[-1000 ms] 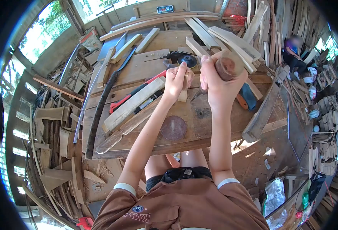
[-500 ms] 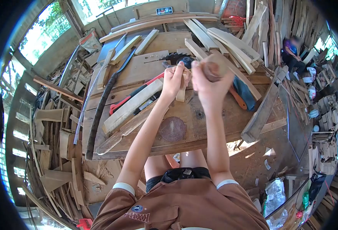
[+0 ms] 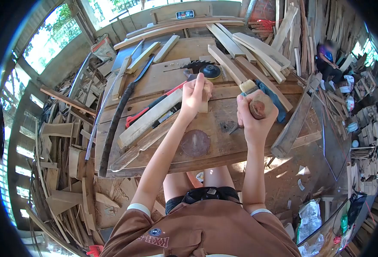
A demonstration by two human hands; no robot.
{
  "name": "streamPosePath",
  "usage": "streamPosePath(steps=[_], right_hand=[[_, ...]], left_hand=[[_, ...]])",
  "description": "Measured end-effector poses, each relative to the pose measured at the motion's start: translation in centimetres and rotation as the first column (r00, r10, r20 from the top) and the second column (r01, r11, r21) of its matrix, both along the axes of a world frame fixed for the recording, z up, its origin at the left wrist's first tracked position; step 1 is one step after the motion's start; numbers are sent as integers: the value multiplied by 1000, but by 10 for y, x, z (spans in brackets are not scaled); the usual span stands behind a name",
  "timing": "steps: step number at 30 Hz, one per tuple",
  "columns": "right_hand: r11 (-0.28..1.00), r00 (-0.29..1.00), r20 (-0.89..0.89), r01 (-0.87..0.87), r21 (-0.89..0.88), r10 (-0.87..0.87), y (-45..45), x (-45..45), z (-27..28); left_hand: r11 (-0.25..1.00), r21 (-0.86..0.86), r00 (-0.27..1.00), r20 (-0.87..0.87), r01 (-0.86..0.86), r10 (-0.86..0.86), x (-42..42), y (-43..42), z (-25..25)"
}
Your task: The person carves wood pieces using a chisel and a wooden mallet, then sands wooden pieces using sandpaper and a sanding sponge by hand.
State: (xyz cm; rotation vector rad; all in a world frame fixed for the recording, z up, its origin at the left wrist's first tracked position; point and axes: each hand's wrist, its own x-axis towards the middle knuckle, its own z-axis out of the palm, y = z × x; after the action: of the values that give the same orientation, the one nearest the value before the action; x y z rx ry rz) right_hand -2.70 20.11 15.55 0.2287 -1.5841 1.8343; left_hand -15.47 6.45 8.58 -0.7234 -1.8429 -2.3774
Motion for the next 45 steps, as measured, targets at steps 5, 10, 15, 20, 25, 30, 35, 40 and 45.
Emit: streamPosePath(steps=[5, 10, 15, 20, 25, 30, 35, 40, 45], right_hand=[[999, 998, -58, 6, -51, -9, 9, 14, -9], [1000, 989, -146, 21, 6, -20, 14, 37, -21], [990, 975, -219, 51, 134, -20, 18, 59, -43], [992, 964, -259, -26, 124, 58, 30, 68, -57], [994, 966, -244, -58, 93, 79, 36, 79, -61], [991, 961, -267, -40, 131, 74, 38, 89, -66], [990, 939, -330, -56, 131, 97, 43, 91, -75], [989, 938, -331, -63, 131, 103, 49, 94, -81], [999, 941, -335, 39, -31, -47, 49, 95, -96]], left_hand=[[973, -140, 968, -199, -184, 155, 47, -32, 1], [938, -329, 941, -337, -110, -8, 101, -65, -25], [834, -548, 934, -328, -65, -142, 143, -67, -52], [771, -620, 934, -343, -143, -103, 150, -62, -44], [578, -644, 846, -504, -502, 173, 137, -53, -35], [335, -809, 872, -410, -482, 266, 139, -34, -45], [306, -827, 869, -377, -471, 321, 130, -24, -42], [467, -778, 905, -321, -421, 280, 122, -43, -27], [537, -654, 845, -396, -534, 359, 119, -79, -11]])
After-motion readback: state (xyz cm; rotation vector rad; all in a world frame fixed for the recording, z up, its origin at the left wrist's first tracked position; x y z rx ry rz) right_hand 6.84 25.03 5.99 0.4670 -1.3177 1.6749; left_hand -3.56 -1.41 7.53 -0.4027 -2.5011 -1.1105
